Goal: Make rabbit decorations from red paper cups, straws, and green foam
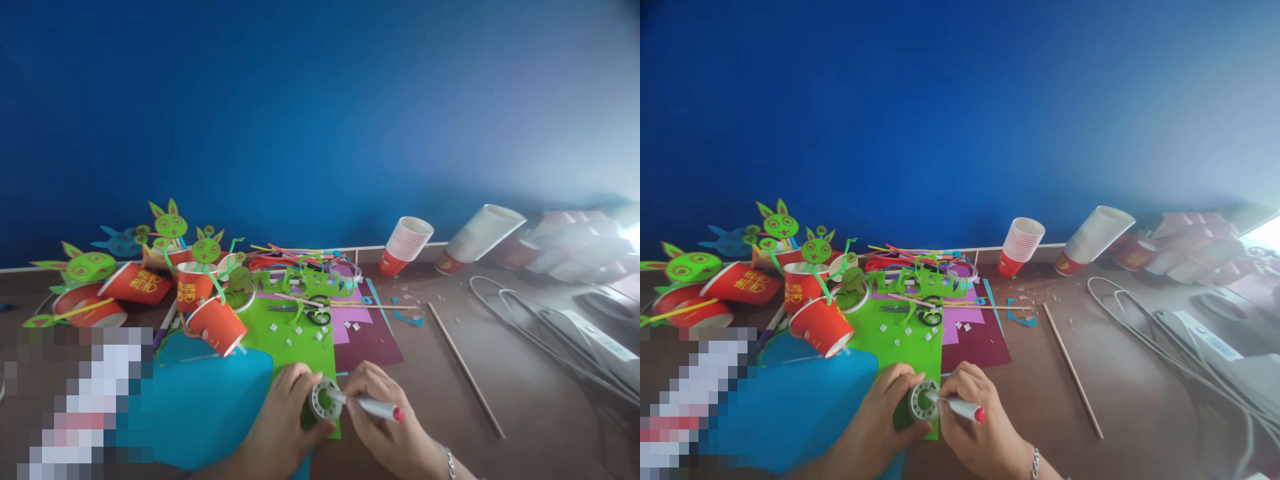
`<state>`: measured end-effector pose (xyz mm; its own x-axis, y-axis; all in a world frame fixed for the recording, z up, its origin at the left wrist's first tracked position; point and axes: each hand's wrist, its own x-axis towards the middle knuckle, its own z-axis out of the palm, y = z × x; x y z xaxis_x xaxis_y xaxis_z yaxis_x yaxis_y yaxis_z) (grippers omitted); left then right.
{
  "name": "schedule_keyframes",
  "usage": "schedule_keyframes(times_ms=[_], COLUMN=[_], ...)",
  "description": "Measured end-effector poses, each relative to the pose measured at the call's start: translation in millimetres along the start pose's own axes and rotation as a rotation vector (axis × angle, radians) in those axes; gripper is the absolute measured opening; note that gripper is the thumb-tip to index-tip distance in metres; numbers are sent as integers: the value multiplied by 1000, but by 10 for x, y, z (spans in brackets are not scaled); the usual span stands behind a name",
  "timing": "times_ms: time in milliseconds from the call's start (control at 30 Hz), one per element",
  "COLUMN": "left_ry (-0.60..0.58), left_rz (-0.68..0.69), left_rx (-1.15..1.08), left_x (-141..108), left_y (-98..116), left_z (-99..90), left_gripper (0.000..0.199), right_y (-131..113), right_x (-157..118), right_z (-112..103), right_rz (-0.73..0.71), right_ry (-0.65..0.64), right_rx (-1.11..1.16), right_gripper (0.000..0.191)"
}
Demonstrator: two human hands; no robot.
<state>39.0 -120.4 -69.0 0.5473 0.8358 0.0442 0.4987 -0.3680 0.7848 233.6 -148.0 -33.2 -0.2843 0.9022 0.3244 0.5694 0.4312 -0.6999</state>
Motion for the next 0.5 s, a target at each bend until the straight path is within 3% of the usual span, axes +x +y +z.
schedule_keyframes(times_ms=[167, 500], left_ry=[27, 37], left_rz=[8, 17], left_rx=[21, 16], left_x=[-7, -3], left_y=[2, 10], left_z=[20, 19], left_gripper=[49, 46], right_y=[-5, -46], right_x=[-9, 4], right_z=[56, 87], right_rz=[-170, -233], right_ry=[-63, -132], right_rx=[-101, -300], right_gripper=[20, 14])
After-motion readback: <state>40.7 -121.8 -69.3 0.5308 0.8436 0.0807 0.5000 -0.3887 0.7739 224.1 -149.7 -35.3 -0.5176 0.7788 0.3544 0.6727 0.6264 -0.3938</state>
